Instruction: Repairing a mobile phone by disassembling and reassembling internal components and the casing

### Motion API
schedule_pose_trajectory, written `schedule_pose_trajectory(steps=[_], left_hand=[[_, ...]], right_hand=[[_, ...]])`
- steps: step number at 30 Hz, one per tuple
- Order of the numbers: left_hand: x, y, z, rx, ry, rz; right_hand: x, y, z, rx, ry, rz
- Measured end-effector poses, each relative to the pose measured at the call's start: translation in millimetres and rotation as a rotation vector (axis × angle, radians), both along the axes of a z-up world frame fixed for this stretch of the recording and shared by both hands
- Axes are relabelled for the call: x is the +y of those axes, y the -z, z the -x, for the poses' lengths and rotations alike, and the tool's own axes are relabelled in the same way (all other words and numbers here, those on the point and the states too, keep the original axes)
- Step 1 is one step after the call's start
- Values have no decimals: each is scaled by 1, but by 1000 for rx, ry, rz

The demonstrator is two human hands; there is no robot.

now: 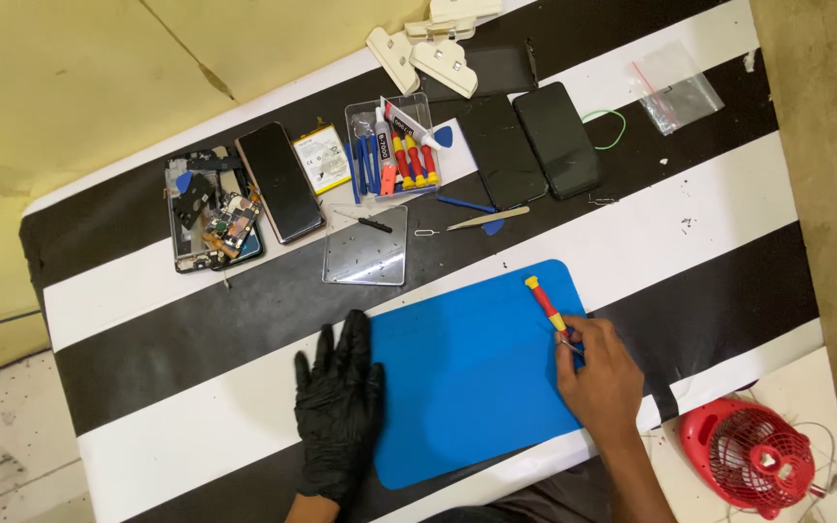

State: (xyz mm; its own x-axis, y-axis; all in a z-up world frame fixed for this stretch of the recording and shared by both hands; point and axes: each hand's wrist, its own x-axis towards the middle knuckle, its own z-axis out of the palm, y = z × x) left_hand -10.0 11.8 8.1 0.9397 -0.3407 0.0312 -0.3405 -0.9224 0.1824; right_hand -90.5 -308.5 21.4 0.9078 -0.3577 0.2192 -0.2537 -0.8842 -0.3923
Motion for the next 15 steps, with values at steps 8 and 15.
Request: schedule_pose_trajectory(steps=[8, 15], left_hand=[[-64, -9, 11, 176, 207, 308], [-56, -21, -10, 197, 264, 235]], right_hand=[[-1, -3, -2, 64, 22, -24], [-3, 4, 1, 29, 6, -7]])
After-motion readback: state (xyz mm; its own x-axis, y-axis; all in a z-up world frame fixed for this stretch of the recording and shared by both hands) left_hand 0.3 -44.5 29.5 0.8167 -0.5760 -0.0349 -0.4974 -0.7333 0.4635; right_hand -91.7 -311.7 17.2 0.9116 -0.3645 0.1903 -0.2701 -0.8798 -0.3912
